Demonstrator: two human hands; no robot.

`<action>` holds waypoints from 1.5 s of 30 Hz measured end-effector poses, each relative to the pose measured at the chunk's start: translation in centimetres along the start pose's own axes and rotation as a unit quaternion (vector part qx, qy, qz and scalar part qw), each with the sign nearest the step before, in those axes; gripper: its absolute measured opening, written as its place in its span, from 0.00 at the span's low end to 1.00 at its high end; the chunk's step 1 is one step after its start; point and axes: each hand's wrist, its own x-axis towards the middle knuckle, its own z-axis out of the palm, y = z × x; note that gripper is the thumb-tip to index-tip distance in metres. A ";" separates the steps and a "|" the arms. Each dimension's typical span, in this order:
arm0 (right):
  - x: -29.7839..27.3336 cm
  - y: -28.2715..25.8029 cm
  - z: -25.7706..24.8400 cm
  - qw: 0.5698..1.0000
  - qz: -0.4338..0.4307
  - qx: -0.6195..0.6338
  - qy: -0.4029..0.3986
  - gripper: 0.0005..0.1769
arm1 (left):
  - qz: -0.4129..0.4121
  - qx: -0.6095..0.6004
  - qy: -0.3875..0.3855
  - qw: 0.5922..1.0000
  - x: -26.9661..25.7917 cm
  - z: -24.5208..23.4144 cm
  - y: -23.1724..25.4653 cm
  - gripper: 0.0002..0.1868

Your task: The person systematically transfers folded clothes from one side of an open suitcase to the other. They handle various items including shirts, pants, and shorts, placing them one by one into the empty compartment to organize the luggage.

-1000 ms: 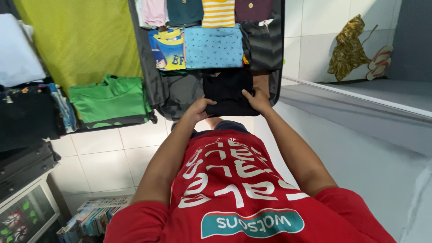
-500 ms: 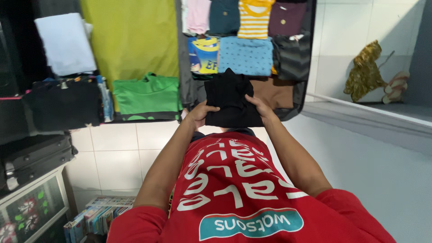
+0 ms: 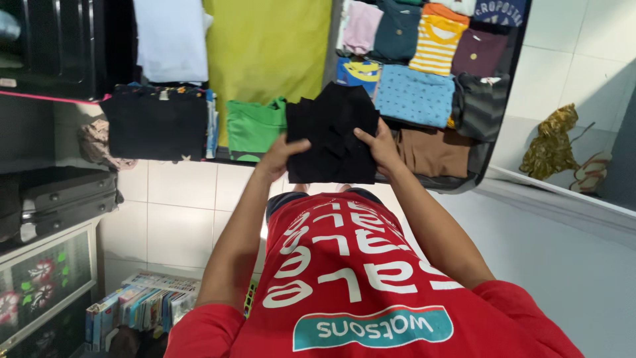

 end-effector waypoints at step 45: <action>4.8 4.0 12.7 0.937 -0.048 -0.338 0.081 0.46 | 0.261 0.572 0.290 0.721 -4.5 -7.2 9.5 0.50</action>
